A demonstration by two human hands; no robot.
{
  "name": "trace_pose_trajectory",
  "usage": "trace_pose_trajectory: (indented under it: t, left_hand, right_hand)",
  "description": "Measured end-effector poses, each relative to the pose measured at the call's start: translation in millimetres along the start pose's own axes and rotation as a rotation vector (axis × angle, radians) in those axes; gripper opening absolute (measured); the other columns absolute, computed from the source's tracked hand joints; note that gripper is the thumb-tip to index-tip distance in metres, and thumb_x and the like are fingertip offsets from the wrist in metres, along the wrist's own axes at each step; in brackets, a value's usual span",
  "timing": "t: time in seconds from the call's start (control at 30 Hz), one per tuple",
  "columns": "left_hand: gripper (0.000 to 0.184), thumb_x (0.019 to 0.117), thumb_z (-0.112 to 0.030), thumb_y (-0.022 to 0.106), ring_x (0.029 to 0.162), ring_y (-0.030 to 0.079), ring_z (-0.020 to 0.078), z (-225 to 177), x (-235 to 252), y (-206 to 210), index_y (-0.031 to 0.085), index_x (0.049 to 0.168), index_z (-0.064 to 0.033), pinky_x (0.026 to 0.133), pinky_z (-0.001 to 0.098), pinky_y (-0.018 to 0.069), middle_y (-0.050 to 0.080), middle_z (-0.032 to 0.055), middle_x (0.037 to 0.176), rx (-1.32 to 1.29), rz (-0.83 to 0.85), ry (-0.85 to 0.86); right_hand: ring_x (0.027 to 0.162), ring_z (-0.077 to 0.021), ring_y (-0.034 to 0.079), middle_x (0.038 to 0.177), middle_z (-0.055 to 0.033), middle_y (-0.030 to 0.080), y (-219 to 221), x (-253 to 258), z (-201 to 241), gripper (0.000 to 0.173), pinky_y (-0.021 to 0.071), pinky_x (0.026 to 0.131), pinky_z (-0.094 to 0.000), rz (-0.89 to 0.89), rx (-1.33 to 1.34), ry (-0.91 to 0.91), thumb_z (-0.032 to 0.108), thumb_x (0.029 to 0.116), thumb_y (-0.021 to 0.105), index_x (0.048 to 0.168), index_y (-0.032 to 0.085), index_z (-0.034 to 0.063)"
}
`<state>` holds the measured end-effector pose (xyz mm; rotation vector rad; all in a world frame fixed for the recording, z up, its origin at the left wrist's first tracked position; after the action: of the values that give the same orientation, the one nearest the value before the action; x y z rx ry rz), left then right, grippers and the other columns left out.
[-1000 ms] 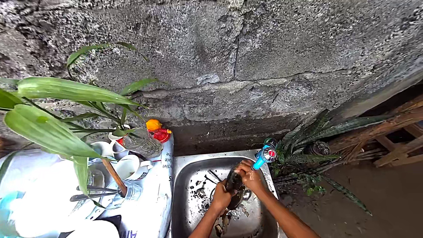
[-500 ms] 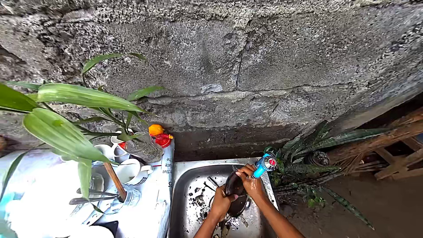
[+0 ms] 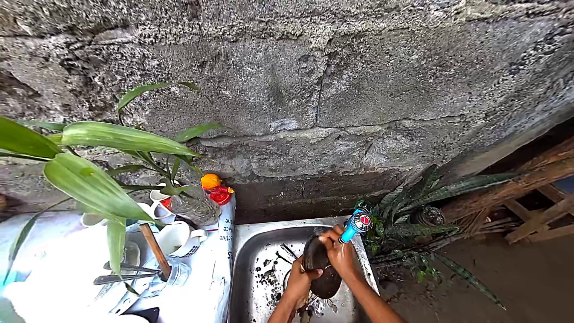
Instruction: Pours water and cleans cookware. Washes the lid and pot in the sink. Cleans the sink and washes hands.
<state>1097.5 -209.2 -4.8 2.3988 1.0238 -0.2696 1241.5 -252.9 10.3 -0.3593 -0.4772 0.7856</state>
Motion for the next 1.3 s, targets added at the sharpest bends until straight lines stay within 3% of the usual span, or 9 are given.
trace_pose_trajectory:
  t: [0.07, 0.2, 0.3, 0.63, 0.77, 1.0, 1.07, 1.2, 1.3]
  left_hand:
    - [0.027, 0.0811, 0.014, 0.058, 0.085, 0.071, 0.0152, 4.2, 6.6, -3.6, 0.062, 0.105, 0.0022, 0.078, 0.0352, 0.06, 0.072, 0.0087, 0.093, -0.007, -0.07, 0.03]
    - [0.044, 0.0838, 0.018, 0.062, 0.099, 0.071, 0.0217, -0.9, -1.7, -0.7, 0.056, 0.126, 0.0076, 0.09, 0.0396, 0.06, 0.071, 0.0168, 0.112, -0.046, -0.032, 0.006]
    - [0.037, 0.08, 0.018, 0.06, 0.089, 0.07, 0.0166, -7.0, 10.3, -5.6, 0.058, 0.115, 0.0048, 0.081, 0.0357, 0.0605, 0.071, 0.0115, 0.099, -0.004, -0.079, 0.044]
    - [0.044, 0.0819, 0.018, 0.063, 0.098, 0.071, 0.0206, 8.0, -7.4, 4.5, 0.056, 0.124, 0.0072, 0.089, 0.0382, 0.0602, 0.071, 0.0159, 0.11, -0.033, -0.01, -0.037]
    - [0.03, 0.0854, 0.015, 0.057, 0.09, 0.069, 0.0151, 10.6, -1.7, 3.8, 0.059, 0.114, 0.0034, 0.083, 0.0345, 0.0594, 0.07, 0.0096, 0.099, -0.007, -0.071, -0.01]
    - [0.047, 0.0851, 0.016, 0.06, 0.097, 0.07, 0.0238, 29.3, -13.7, 1.1, 0.05, 0.129, 0.0052, 0.086, 0.0419, 0.0603, 0.069, 0.0178, 0.111, -0.238, -0.117, -0.032]
    - [0.051, 0.0838, 0.014, 0.059, 0.097, 0.071, 0.0239, 24.5, -20.7, -6.1, 0.045, 0.132, 0.003, 0.086, 0.0427, 0.0606, 0.069, 0.0168, 0.111, -0.304, -0.106, -0.007]
    - [0.047, 0.0952, -0.002, 0.058, 0.103, 0.071, 0.0215, -1.5, -24.3, -7.5, 0.043, 0.139, 0.0032, 0.093, 0.0412, 0.0593, 0.069, 0.0148, 0.117, -0.143, 0.048, -0.03]
    - [0.034, 0.0927, 0.006, 0.062, 0.099, 0.071, 0.0201, -11.7, -17.0, -3.8, 0.055, 0.126, 0.0067, 0.092, 0.0386, 0.0599, 0.072, 0.0146, 0.109, 0.013, 0.05, -0.016]
  right_hand:
    - [0.094, -0.0273, 0.066, 0.091, -0.0128, 0.07, 13.7, -12.1, 25.1, 0.018, 0.0551, 0.086, -0.0435, 0.068, -0.012, -0.111, 0.019, 0.0916, 0.069, 0.089, 0.078, 0.0037]
    - [0.095, -0.0326, 0.068, 0.095, -0.0188, 0.07, -6.0, 7.6, -4.7, 0.014, 0.0546, 0.09, -0.0494, 0.008, -0.013, 0.023, 0.012, 0.0911, 0.072, 0.09, 0.075, -0.0014]
    - [0.094, -0.0295, 0.067, 0.093, -0.0164, 0.069, 8.6, -7.6, 25.2, 0.019, 0.056, 0.087, -0.0449, 0.088, -0.021, -0.103, 0.017, 0.0919, 0.068, 0.087, 0.074, 0.0002]
    - [0.099, -0.0347, 0.067, 0.098, -0.0197, 0.07, -4.5, 11.0, -2.8, 0.019, 0.0546, 0.093, -0.0495, 0.068, -0.072, 0.025, 0.016, 0.0938, 0.067, 0.091, 0.074, -0.0014]
    - [0.102, -0.0322, 0.065, 0.095, -0.014, 0.07, 15.2, -10.4, 32.8, 0.021, 0.0535, 0.092, -0.0464, 0.173, -0.065, -0.141, 0.022, 0.0935, 0.065, 0.087, 0.075, 0.0051]
    - [0.126, -0.0405, 0.055, 0.126, -0.0235, 0.063, -7.1, 17.6, -21.4, 0.039, 0.0412, 0.107, -0.0564, 0.117, -0.158, 0.357, 0.033, 0.1009, 0.058, 0.122, 0.066, 0.0013]
    - [0.124, -0.0281, 0.057, 0.13, -0.0218, 0.061, -14.9, 14.9, -41.7, 0.036, 0.0452, 0.108, -0.0431, 0.1, 0.097, 0.456, 0.022, 0.1053, 0.054, 0.13, 0.057, -0.0036]
    - [0.097, -0.0061, 0.064, 0.107, -0.0083, 0.066, -12.5, -2.0, -35.6, 0.024, 0.0539, 0.087, -0.0225, -0.039, 0.523, 0.281, 0.005, 0.0986, 0.056, 0.12, 0.058, -0.0039]
    - [0.113, -0.0155, 0.068, 0.114, -0.0111, 0.074, -9.8, -7.1, -10.1, 0.016, 0.0532, 0.104, -0.0324, -0.038, 0.512, 0.011, 0.006, 0.0944, 0.064, 0.104, 0.07, -0.0046]
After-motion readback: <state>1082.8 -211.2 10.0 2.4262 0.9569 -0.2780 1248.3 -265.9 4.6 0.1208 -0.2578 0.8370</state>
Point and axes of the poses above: each hand's wrist, its own x-axis towards the middle knuckle, its own y-axis out of the palm, z = x × y, the point moved 5 cm from there along x, towards the middle knuckle
